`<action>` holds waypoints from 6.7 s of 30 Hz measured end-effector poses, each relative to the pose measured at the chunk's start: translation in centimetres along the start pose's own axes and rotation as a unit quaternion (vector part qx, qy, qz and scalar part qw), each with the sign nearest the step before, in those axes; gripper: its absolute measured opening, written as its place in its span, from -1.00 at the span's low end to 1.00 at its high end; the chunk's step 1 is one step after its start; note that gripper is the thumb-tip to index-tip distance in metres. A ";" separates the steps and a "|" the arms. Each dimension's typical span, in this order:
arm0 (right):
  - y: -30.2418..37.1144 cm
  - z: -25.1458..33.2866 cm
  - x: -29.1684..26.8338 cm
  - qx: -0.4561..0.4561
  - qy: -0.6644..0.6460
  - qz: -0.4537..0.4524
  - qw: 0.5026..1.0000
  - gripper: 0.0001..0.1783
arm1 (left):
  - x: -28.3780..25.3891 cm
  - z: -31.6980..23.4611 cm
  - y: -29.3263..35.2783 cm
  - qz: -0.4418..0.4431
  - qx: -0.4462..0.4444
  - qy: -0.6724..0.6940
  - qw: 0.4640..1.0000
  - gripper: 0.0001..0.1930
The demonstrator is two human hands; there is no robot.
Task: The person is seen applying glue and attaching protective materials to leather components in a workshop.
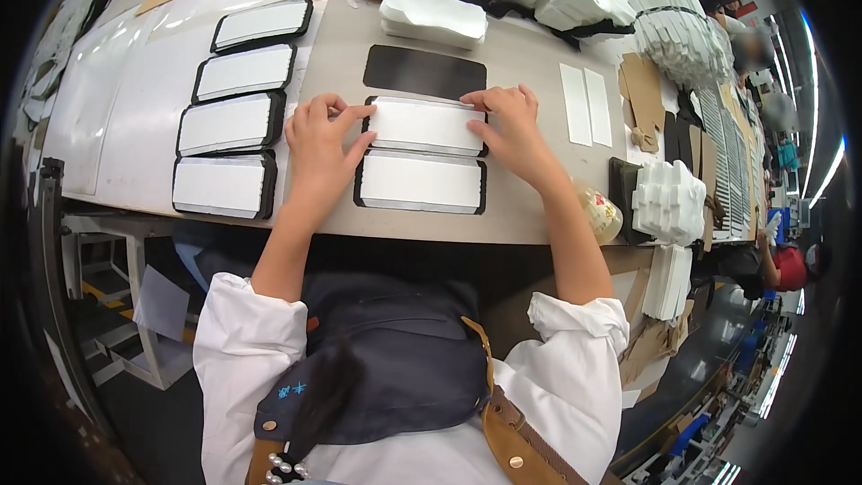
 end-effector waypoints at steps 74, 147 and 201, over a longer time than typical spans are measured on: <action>-5.5 3.4 -2.6 0.064 -0.273 -0.071 0.957 -0.85 | -2.1 -1.8 3.3 0.121 -0.048 0.298 0.946 -0.59; -6.0 3.9 2.6 -0.131 0.199 -0.050 0.970 -0.94 | -1.3 -3.3 4.6 0.008 0.106 0.220 0.970 -0.73; 7.9 9.7 3.6 -0.224 0.148 -0.122 0.956 -0.78 | -0.7 -3.2 5.2 0.031 0.156 0.116 0.980 -0.64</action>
Point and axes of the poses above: each hand's wrist, its own y-axis away from the middle knuckle, its own x-axis out of the palm, z = x × y, the point moved 7 cm from there along -y, towards the middle knuckle, and after that the axes turned 6 degrees about -y, right-handed, at the moved point
